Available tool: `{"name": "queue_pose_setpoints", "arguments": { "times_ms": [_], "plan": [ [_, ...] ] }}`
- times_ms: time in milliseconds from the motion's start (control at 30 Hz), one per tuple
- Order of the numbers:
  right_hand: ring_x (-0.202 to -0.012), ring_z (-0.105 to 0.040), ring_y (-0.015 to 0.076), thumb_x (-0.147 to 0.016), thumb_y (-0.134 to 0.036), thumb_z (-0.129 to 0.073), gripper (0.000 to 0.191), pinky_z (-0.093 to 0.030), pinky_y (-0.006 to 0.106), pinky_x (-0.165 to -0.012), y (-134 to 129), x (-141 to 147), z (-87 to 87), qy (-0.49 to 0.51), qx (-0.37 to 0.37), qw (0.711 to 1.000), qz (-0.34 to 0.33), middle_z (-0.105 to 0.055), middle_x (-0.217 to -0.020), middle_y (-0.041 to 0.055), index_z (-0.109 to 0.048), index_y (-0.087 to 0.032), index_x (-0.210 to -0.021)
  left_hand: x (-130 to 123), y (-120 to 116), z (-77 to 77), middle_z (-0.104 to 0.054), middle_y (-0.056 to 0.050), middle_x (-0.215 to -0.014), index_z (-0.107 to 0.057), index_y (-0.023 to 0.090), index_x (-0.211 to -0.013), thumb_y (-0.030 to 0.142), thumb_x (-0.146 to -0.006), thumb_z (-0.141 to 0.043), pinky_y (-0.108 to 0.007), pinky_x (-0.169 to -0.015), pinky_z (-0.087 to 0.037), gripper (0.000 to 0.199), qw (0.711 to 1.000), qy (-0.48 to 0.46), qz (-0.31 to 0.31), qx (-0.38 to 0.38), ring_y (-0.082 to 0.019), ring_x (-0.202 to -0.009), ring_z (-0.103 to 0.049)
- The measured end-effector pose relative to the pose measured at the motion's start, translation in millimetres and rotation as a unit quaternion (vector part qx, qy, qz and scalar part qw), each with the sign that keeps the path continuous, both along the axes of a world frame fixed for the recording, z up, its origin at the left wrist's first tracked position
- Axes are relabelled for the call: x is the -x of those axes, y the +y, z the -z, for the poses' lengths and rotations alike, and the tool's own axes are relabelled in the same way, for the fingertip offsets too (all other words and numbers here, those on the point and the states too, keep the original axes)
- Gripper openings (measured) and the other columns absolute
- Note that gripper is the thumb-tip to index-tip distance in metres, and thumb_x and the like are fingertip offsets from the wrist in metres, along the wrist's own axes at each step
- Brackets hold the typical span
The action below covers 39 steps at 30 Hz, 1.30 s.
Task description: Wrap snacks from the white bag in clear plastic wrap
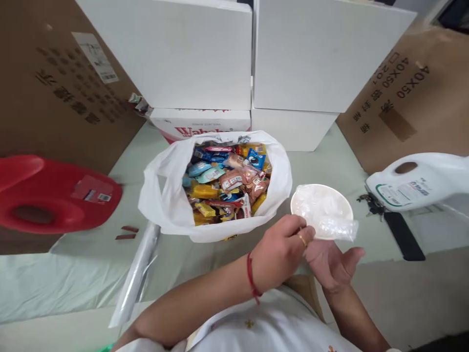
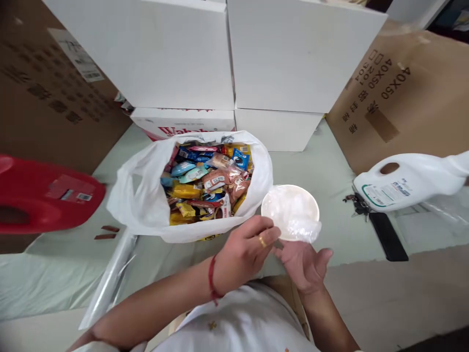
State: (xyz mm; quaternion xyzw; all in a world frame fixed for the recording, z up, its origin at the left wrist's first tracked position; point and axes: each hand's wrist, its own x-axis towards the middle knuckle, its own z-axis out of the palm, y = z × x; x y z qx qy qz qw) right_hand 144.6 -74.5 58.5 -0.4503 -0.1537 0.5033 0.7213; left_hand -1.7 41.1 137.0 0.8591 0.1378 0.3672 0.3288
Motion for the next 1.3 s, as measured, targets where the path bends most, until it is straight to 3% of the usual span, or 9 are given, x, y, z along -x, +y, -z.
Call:
{"name": "queue_pose_setpoints", "arguments": {
  "times_ms": [167, 333, 433, 533, 633, 733, 900, 1067, 1300],
  "plan": [
    [-0.141, -0.053, 0.0323, -0.077, -0.087, -0.061, 0.088, -0.049, 0.056, -0.114, 15.7, -25.3, -1.6, 0.052, -0.044, 0.994, 0.084, -0.064, -0.141, 0.0088, -0.057, -0.033, -0.146, -59.2, -2.8, 53.3, -0.065, -0.009, -0.095, -0.066, 0.018, -0.093, 0.024, -0.106, -0.042, -0.028, -0.076, -0.057, 0.027, 0.994, -0.046, 0.054, 0.079, -0.016, -0.083, -0.065],
    [-0.140, -0.054, 0.0278, -0.083, -0.072, -0.068, 0.066, -0.048, 0.055, -0.115, 36.0, -65.3, 6.1, 0.050, -0.011, 0.996, 0.074, -0.067, -0.139, 0.0059, -0.063, -0.033, -0.136, -68.0, 5.5, 60.8, -0.063, -0.010, -0.115, -0.067, 0.021, -0.122, 0.020, -0.101, -0.051, -0.032, -0.087, -0.060, 0.026, 0.993, -0.057, 0.028, 0.102, -0.018, -0.097, -0.067],
    [-0.136, -0.057, 0.0283, -0.087, -0.073, -0.061, 0.061, -0.052, 0.058, -0.108, 77.4, -100.9, 6.5, 0.002, -0.003, 0.997, 0.075, -0.067, -0.137, 0.0073, -0.063, -0.032, -0.132, -54.8, 6.6, 58.4, -0.045, -0.016, -0.151, -0.048, 0.027, -0.150, 0.022, -0.098, -0.059, -0.039, -0.092, -0.061, 0.054, 0.994, -0.048, -0.014, 0.096, -0.022, -0.114, -0.063],
    [-0.123, -0.064, 0.0289, -0.084, -0.068, -0.066, 0.063, -0.059, 0.056, -0.094, 152.5, -135.4, 10.2, -0.124, 0.045, 0.986, 0.102, -0.067, -0.134, 0.0090, -0.056, -0.030, -0.133, -30.2, 1.0, 61.5, -0.050, -0.018, -0.146, -0.056, 0.023, -0.139, 0.021, -0.099, -0.057, -0.041, -0.094, -0.060, 0.040, 0.996, -0.022, -0.006, 0.090, -0.023, -0.115, -0.062],
    [-0.120, -0.063, 0.0292, -0.075, -0.063, -0.076, 0.084, -0.057, 0.052, -0.097, 235.9, -153.7, 13.2, -0.357, 0.153, 0.915, 0.114, -0.060, -0.140, 0.0135, -0.044, -0.027, -0.143, 3.0, -7.3, 70.9, -0.065, -0.014, -0.121, -0.067, 0.019, -0.107, 0.018, -0.098, -0.053, -0.035, -0.091, -0.059, 0.016, 0.992, 0.026, 0.003, 0.123, -0.020, -0.103, -0.067],
    [-0.132, -0.053, 0.0365, -0.065, -0.058, -0.084, 0.103, -0.045, 0.054, -0.112, 290.7, -157.6, 10.7, -0.592, 0.232, 0.770, 0.055, -0.049, -0.146, 0.0207, -0.042, -0.021, -0.151, 44.7, -15.8, 82.5, -0.069, -0.007, -0.096, -0.066, 0.020, -0.089, 0.018, -0.099, -0.048, -0.028, -0.080, -0.056, 0.021, 0.981, 0.078, -0.012, 0.179, -0.016, -0.087, -0.067],
    [-0.138, -0.043, 0.0418, -0.073, -0.056, -0.078, 0.096, -0.040, 0.062, -0.114, 302.0, -166.6, 10.2, -0.736, 0.202, 0.644, -0.051, -0.042, -0.150, 0.0207, -0.041, -0.022, -0.155, 117.0, -34.3, 102.7, -0.069, -0.004, -0.088, -0.067, 0.021, -0.085, 0.025, -0.101, -0.048, -0.026, -0.070, -0.054, 0.025, 0.944, 0.134, -0.116, 0.279, -0.016, -0.076, -0.066],
    [-0.145, -0.038, 0.0346, -0.075, -0.060, -0.074, 0.102, -0.032, 0.052, -0.123, 287.5, -176.7, 12.3, -0.724, 0.123, 0.678, -0.007, -0.039, -0.152, 0.0192, -0.034, -0.019, -0.159, 147.0, -43.7, 111.6, -0.071, -0.004, -0.085, -0.070, 0.023, -0.083, 0.036, -0.099, -0.052, -0.027, -0.066, -0.054, 0.027, 0.912, 0.132, -0.219, 0.321, -0.018, -0.073, -0.068],
    [-0.141, -0.046, 0.0331, -0.069, -0.067, -0.080, 0.106, -0.034, 0.055, -0.121, 260.7, -182.7, -6.1, -0.664, 0.079, 0.741, 0.061, -0.046, -0.152, 0.0196, -0.041, -0.017, -0.153, 138.1, -34.0, 103.9, -0.070, -0.005, -0.088, -0.068, 0.023, -0.084, 0.033, -0.100, -0.050, -0.027, -0.069, -0.055, 0.026, 0.931, 0.104, -0.199, 0.286, -0.016, -0.074, -0.067]
  ]
}}
